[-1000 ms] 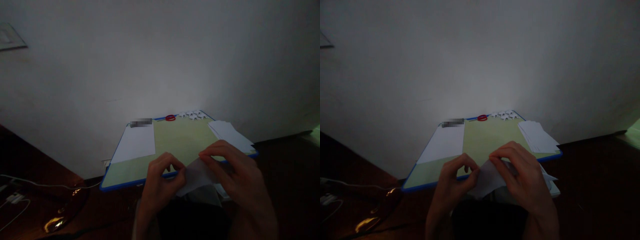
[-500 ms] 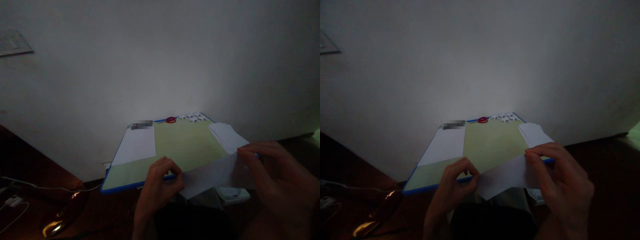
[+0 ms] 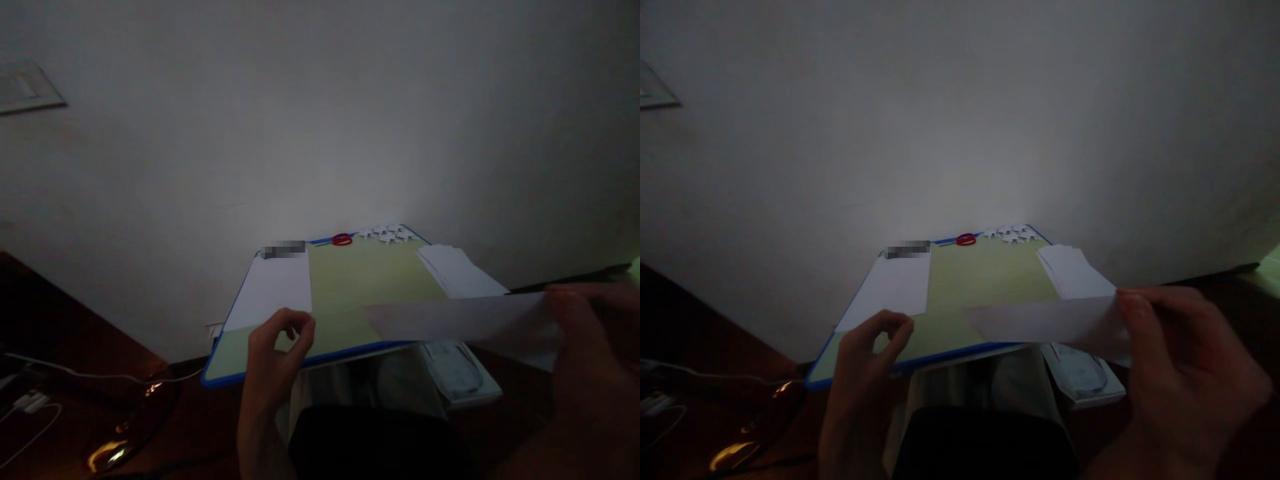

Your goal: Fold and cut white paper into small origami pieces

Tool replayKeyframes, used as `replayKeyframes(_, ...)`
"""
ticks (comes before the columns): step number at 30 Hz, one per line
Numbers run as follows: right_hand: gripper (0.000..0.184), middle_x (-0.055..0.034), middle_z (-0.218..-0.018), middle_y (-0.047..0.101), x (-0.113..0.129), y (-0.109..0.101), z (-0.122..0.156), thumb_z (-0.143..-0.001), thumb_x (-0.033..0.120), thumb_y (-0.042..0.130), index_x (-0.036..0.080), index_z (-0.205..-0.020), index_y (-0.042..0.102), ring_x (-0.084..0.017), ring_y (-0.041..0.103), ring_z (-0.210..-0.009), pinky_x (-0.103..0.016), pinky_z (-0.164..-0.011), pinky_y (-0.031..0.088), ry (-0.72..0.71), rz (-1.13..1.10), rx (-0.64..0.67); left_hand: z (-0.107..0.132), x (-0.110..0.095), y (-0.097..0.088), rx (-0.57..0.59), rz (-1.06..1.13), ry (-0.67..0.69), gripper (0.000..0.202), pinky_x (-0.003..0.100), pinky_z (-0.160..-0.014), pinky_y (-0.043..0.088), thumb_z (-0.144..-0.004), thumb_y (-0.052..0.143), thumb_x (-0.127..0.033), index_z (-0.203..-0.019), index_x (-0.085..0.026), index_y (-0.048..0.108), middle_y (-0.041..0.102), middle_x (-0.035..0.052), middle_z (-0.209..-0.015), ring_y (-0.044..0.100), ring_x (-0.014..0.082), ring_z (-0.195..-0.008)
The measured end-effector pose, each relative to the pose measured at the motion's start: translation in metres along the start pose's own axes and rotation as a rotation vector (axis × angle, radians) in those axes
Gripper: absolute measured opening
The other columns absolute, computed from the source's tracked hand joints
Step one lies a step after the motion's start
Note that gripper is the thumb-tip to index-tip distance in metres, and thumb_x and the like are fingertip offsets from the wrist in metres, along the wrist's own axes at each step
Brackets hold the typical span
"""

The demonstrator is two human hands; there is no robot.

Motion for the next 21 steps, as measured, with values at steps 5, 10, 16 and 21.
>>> replayKeyframes(5,0.009,-0.0006,-0.084,0.068,0.043,0.041,0.003,-0.092,0.033,0.076,0.031,-0.086,0.070,-0.022,0.063,-0.077,-0.038,-0.069,0.048,0.038,0.037,0.126,0.008,-0.053,0.021,0.032,0.103,0.214,0.012,0.032,-0.084,0.054,-0.094,0.073,-0.020,-0.104,-0.025,0.077,0.077,0.0027,-0.100,0.069,0.0196,-0.095)
replayKeyframes(10,0.006,0.0013,-0.088,0.072,0.073,0.078,0.015,-0.097,0.026,0.071,0.030,-0.093,0.071,-0.017,0.068,-0.081,-0.029,-0.069,0.056,-0.160,-0.054,0.427,0.017,-0.092,0.057,0.174,0.293,0.324,0.015,0.034,-0.088,0.054,-0.094,0.075,-0.015,-0.106,-0.023,0.078,0.080,0.0030,-0.100,0.070,0.0191,-0.095)
replayKeyframes(16,0.007,-0.0007,-0.086,0.074,0.098,0.098,0.027,-0.096,0.019,0.071,0.025,-0.094,0.072,-0.018,0.071,-0.077,-0.029,-0.063,0.058,-0.332,-0.135,0.557,0.021,-0.099,0.070,0.225,0.354,0.321,0.013,0.031,-0.077,0.051,-0.092,0.069,-0.007,-0.090,-0.018,0.075,0.076,0.0034,-0.087,0.067,0.0175,-0.083)
replayKeyframes(21,0.016,0.0013,-0.083,0.071,0.095,0.086,0.021,-0.094,0.009,0.069,0.024,-0.092,0.071,-0.015,0.069,-0.077,-0.026,-0.065,0.057,-0.295,-0.187,0.459,0.023,-0.091,0.085,0.326,0.247,0.277,0.018,0.028,-0.067,0.042,-0.082,0.065,-0.001,-0.072,-0.016,0.065,0.063,0.0006,-0.074,0.058,0.0152,-0.074)
Point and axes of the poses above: each hand's wrist, its own z-axis away from the middle knuckle, its own y-axis out of the palm, x = y × z, the point moved 10 cm from there along -z, towards the middle knuckle
